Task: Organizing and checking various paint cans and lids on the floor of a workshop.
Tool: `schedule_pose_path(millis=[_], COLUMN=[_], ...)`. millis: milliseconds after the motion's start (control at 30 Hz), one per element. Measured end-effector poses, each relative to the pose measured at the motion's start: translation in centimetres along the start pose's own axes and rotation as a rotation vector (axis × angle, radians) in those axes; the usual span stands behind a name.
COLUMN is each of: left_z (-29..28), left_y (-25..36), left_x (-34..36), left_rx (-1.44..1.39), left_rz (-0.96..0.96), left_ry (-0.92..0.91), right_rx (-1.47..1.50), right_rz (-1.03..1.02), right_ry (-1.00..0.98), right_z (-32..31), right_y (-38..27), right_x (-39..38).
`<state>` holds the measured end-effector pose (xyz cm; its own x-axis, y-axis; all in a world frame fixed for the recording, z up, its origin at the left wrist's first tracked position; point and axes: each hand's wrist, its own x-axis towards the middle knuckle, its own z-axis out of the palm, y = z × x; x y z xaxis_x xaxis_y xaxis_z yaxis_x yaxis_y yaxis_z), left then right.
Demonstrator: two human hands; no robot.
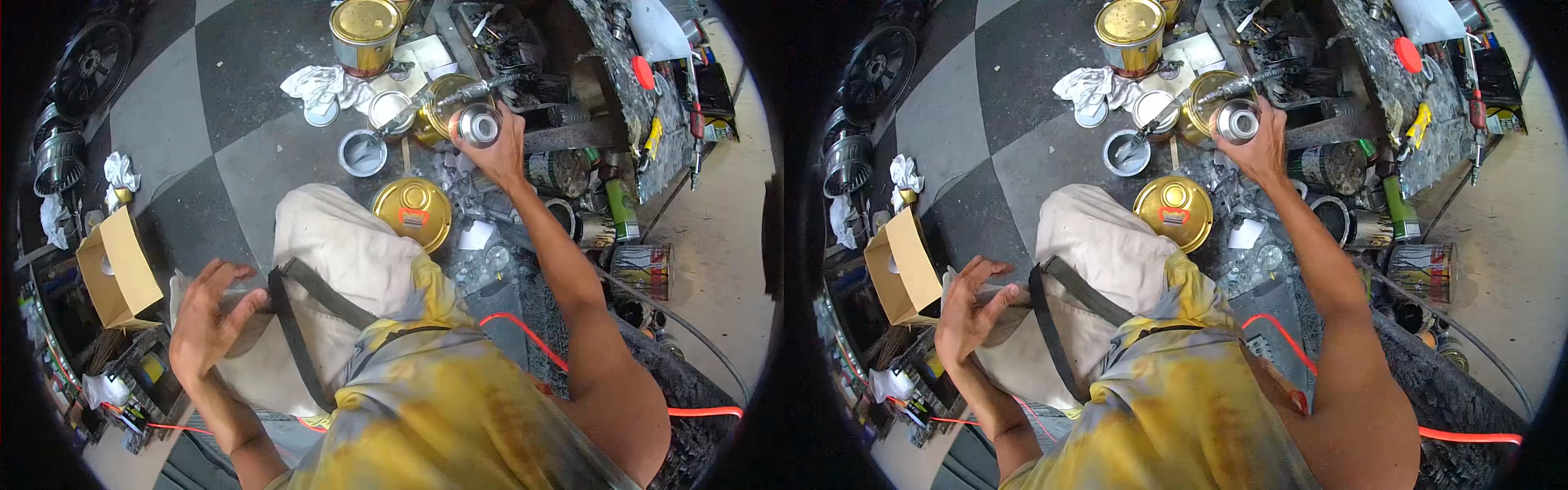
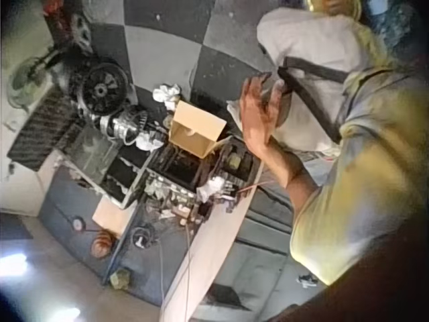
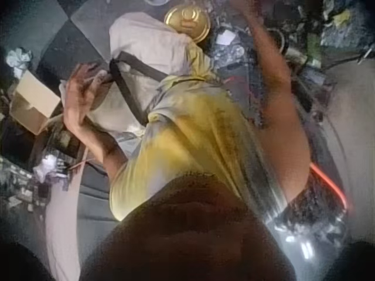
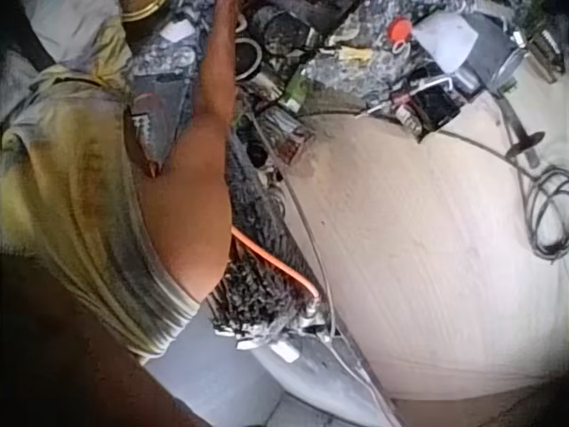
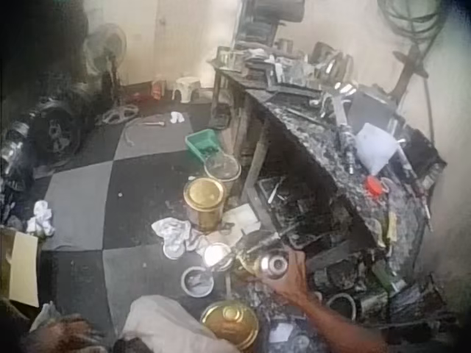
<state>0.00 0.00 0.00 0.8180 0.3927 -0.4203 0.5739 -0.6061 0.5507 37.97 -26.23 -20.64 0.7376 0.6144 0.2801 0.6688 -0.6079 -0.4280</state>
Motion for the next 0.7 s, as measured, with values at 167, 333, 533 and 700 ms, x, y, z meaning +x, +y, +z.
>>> schedule_pose_path(millis=[167,333,533,700], left_z=[0.2,0.1,-0.4,-0.1], left_y=[-0.2,-0.3,-0.7,0.6], left_x=[0.1,0.3,2.1,10.9], left_rx=[0.027,-0.022,0.024,0.118], left_rz=[0.014,-0.021,0.06,0.363], left_ry=[-0.005,-0.013,-0.068,-0.16], right_rx=[0.065,0.143,0.234,0.155], right_rz=[0.048,0.128,0.165,0.211], right_ry=[0.039,-0.009,-0.029,0.067], right_z=[-0.1,0.6,1.1,1.1], right_y=[-0.4,-0.2,1.3,0.9], right_x=[-0.6,0.1,0.1,-0.2])
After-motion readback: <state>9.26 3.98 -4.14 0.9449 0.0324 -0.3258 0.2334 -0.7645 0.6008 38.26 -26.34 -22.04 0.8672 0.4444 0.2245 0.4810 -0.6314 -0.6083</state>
